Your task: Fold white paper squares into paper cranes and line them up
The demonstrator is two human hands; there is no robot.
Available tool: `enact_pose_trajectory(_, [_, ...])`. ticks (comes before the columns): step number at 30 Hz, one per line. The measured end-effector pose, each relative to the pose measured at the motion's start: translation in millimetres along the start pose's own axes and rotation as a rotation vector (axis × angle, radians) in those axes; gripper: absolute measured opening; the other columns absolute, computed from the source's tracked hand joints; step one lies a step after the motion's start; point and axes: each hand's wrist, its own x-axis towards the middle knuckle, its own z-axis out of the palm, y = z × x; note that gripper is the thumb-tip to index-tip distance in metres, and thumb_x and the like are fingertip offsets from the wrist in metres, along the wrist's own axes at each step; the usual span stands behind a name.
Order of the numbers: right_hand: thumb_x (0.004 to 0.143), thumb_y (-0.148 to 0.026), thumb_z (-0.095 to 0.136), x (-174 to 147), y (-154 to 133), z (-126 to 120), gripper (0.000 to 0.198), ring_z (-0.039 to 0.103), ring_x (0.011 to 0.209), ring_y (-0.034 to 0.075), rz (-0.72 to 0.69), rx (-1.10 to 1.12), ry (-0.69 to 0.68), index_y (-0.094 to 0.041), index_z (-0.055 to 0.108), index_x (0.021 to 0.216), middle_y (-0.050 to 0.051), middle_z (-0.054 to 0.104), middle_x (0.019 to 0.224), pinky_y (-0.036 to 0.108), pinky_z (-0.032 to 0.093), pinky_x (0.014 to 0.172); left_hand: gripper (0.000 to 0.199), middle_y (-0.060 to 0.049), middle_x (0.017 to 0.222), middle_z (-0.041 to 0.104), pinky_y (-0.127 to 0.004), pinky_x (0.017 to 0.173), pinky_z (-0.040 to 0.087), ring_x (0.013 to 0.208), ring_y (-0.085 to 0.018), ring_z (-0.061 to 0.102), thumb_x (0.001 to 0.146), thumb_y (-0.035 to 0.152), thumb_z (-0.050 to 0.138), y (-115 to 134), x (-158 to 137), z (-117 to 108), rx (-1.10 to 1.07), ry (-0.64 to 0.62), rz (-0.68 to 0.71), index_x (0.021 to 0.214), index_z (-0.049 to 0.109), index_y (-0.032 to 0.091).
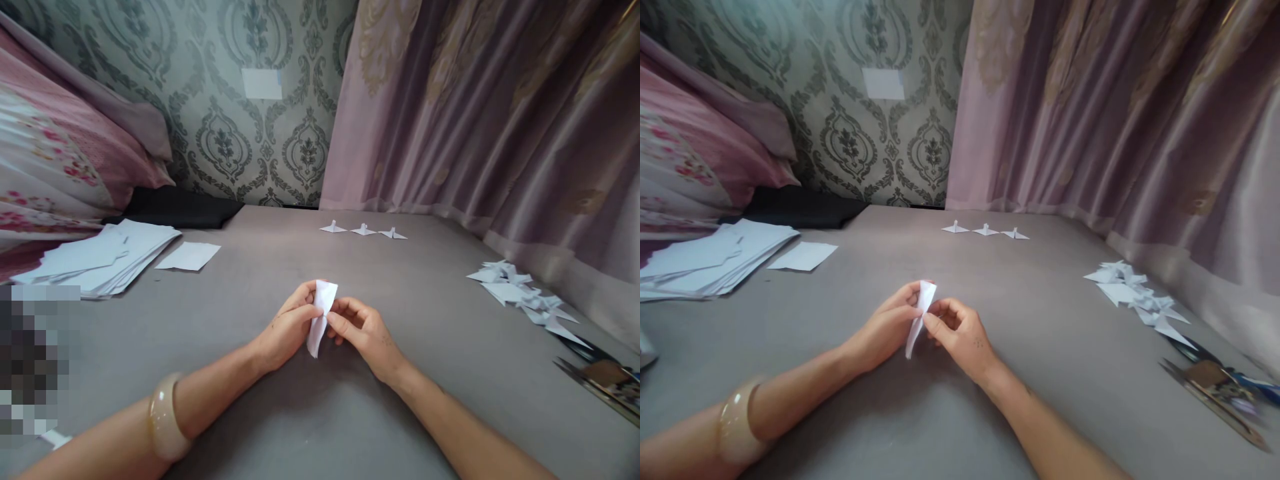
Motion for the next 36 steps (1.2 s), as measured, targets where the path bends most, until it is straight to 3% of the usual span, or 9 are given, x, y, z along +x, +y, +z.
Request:
enact_pose_trajectory(12, [0.077, -0.036, 0.061, -0.5, -1.5, 0.2, 0.024, 0.057, 0.06, 0.012, -0.007, -0.011, -0.008, -0.015, 0.061, 0.087, 0.001, 0.061, 0.069, 0.026, 0.048, 0.058, 0.038, -0.003, 0.09, 0.052, -0.035, 0.063, 0.048, 0.062, -0.014, 0.056, 0.072, 0.007, 0.044, 3.1, 0.7, 4.3, -0.057, 0.016, -0.045, 0.109, 0.047, 0.017])
enact_pose_trajectory(17, [0.074, -0.024, 0.056, 3.6, 7.2, 0.3, 0.015, 0.057, 0.058, 0.013, 0.015, -0.127, 0.103, -0.015, 0.062, 0.085, 0.001, 0.061, 0.065, 0.024, 0.046, 0.051, 0.048, -0.003, 0.106, 0.053, -0.03, 0.073, 0.046, 0.084, -0.016, 0.057, 0.076, 0.009, 0.046, -0.3, -2.8, -0.8, 0.26, 0.043, 0.005, 0.121, 0.041, 0.023])
enact_pose_trajectory(21, [0.073, -0.021, 0.058, 5.3, 15.4, -0.3, 0.016, 0.057, 0.058, 0.013, -0.036, -0.216, 0.124, -0.016, 0.065, 0.086, 0.001, 0.063, 0.067, 0.024, 0.045, 0.051, 0.047, -0.006, 0.115, 0.052, -0.033, 0.086, 0.044, 0.106, -0.021, 0.051, 0.086, 0.029, 0.051, 2.8, -8.0, 1.7, 0.477, -0.017, 0.026, 0.13, 0.035, 0.022])
enact_pose_trajectory(25, [0.07, -0.016, 0.059, 5.5, 22.4, 0.9, 0.024, 0.063, 0.072, 0.016, -0.112, -0.207, 0.117, -0.017, 0.067, 0.092, 0.002, 0.069, 0.08, 0.025, 0.049, 0.062, 0.064, -0.01, 0.115, 0.055, -0.034, 0.088, 0.044, 0.105, -0.024, 0.053, 0.073, 0.035, 0.068, 2.9, -7.3, 6.6, 0.597, 0.023, 0.058, 0.127, 0.039, 0.017])
enact_pose_trajectory(28, [0.075, -0.028, 0.062, 6.2, 25.4, 0.1, 0.019, 0.064, 0.072, 0.019, -0.097, -0.285, 0.19, -0.017, 0.069, 0.089, 0.004, 0.069, 0.077, 0.027, 0.049, 0.061, 0.052, -0.009, 0.102, 0.062, -0.031, 0.076, 0.047, 0.092, -0.022, 0.059, 0.071, 0.029, 0.065, 4.0, -3.5, 7.1, 0.524, 0.189, 0.046, 0.118, 0.047, 0.015])
enact_pose_trajectory(31, [0.076, -0.043, 0.063, 7.9, 24.6, -3.6, 0.031, 0.065, 0.068, 0.021, -0.026, -0.3, 0.243, -0.015, 0.068, 0.089, 0.006, 0.07, 0.075, 0.028, 0.048, 0.054, 0.035, -0.008, 0.093, 0.066, -0.027, 0.068, 0.047, 0.08, -0.019, 0.062, 0.07, 0.022, 0.06, 8.7, 0.3, 4.1, 0.395, 0.361, -0.001, 0.103, 0.056, 0.013])
enact_pose_trajectory(33, [0.075, -0.045, 0.063, 9.4, 22.9, -6.6, 0.034, 0.065, 0.069, 0.021, -0.004, -0.229, 0.25, -0.015, 0.067, 0.091, 0.008, 0.071, 0.079, 0.027, 0.048, 0.053, 0.031, -0.008, 0.091, 0.068, -0.026, 0.067, 0.048, 0.076, -0.018, 0.063, 0.068, 0.022, 0.062, 11.9, 2.3, 1.1, 0.299, 0.401, -0.043, 0.098, 0.059, 0.012])
enact_pose_trajectory(36, [0.074, -0.044, 0.065, 12.6, 21.3, -10.8, 0.036, 0.066, 0.069, 0.02, -0.01, -0.084, 0.237, -0.015, 0.062, 0.095, 0.008, 0.07, 0.081, 0.028, 0.05, 0.055, 0.033, -0.009, 0.087, 0.069, -0.028, 0.065, 0.05, 0.069, -0.018, 0.064, 0.067, 0.027, 0.069, 13.8, 4.4, -2.6, 0.156, 0.357, -0.128, 0.095, 0.061, 0.012])
